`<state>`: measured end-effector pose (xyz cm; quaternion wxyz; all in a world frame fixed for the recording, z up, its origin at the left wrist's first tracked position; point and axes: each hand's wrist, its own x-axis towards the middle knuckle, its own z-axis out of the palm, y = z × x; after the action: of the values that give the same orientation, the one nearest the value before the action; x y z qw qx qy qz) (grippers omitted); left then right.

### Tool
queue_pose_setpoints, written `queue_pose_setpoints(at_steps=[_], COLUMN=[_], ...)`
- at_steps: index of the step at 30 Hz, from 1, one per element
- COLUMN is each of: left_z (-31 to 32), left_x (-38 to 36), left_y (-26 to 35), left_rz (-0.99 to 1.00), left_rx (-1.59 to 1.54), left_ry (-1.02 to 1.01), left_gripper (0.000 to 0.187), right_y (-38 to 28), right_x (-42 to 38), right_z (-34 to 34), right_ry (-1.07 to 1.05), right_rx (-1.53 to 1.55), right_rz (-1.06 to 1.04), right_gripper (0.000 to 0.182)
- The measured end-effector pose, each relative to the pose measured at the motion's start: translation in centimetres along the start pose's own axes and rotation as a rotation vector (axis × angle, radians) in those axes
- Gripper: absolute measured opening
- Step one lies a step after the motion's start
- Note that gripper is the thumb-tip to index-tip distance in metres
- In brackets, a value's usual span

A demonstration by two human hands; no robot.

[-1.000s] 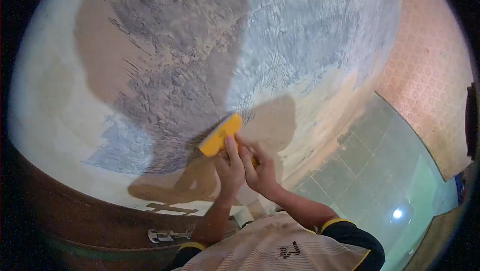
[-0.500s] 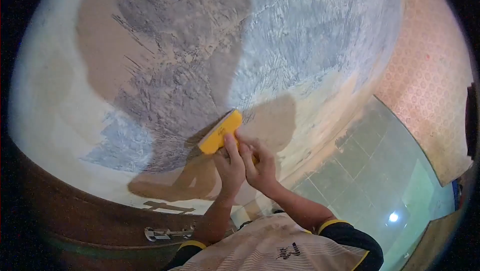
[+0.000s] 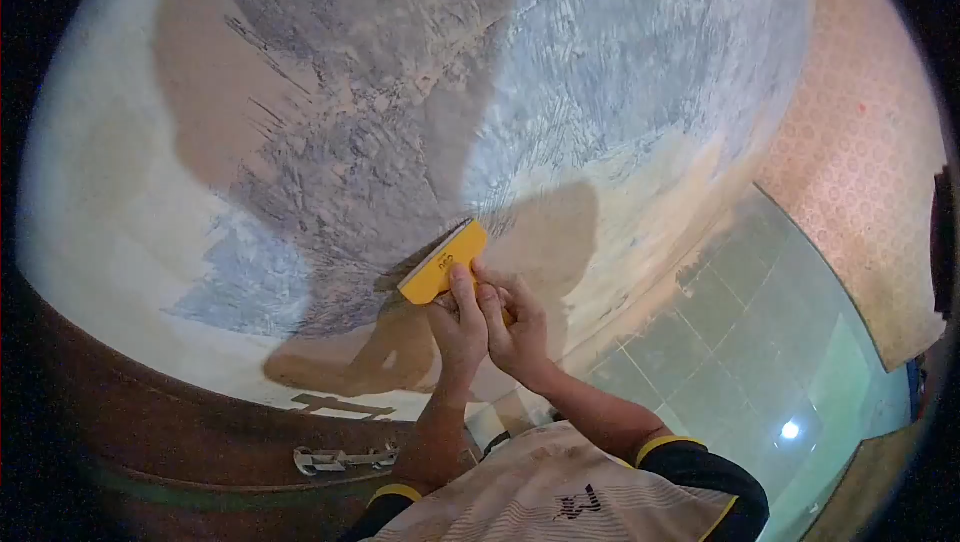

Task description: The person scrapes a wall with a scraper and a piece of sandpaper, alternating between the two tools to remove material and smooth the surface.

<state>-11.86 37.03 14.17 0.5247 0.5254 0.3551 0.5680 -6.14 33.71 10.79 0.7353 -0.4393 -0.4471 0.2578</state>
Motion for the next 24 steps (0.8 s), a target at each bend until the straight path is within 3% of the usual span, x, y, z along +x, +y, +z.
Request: queue_pose_setpoints(at_steps=[3, 5, 6, 8, 12, 15, 17, 18, 20, 24], left_z=[-0.5, -0.5, -0.7, -0.9, -1.8, -2.8, -3.8, -3.7, -2.9, -2.8], left_x=[0.1, 0.0, 0.0, -0.1, -0.4, -0.1, 0.3, -0.2, -0.2, -0.1], left_y=[-1.3, -1.7, -1.4, -0.6, -2.7, -3.9, -3.1, -2.5, -1.2, -1.9], left_rz=[0.118, 0.177, 0.173, -0.090, -0.004, 0.044, -0.173, -0.180, -0.066, -0.040], left_rx=[0.056, 0.071, 0.073, 0.050, -0.005, 0.084, 0.143, 0.145, 0.221, 0.145], left_ry=[0.015, 0.020, 0.021, -0.070, -0.078, -0.013, -0.188, -0.181, -0.125, -0.091], left_gripper=[0.030, 0.029, 0.029, 0.030, 0.029, 0.029, 0.048, 0.048, 0.050, 0.050], right_y=[0.2, -0.4, -0.3, -0.1, 0.6, 0.6, 1.5, 1.4, 1.0, 1.4], right_x=[-0.7, -0.9, -0.9, -0.8, -1.9, -2.4, -2.5, -2.8, -2.3, -2.3], right_z=[0.3, -0.1, 0.1, 0.4, 0.5, 0.9, 1.8, 1.8, 1.6, 1.7], right_ry=[0.045, -0.023, -0.023, 0.028, 0.055, 0.034, 0.121, 0.116, 0.090, 0.107], right_rx=[-0.014, -0.031, -0.031, 0.076, -0.020, -0.030, -0.034, -0.033, 0.050, -0.003], right_rz=[-0.034, 0.096, 0.101, 0.061, -0.005, 0.161, 0.037, 0.046, 0.014, 0.025], right_gripper=[0.029, 0.030, 0.030, 0.030, 0.030, 0.030, 0.029, 0.029, 0.030, 0.031])
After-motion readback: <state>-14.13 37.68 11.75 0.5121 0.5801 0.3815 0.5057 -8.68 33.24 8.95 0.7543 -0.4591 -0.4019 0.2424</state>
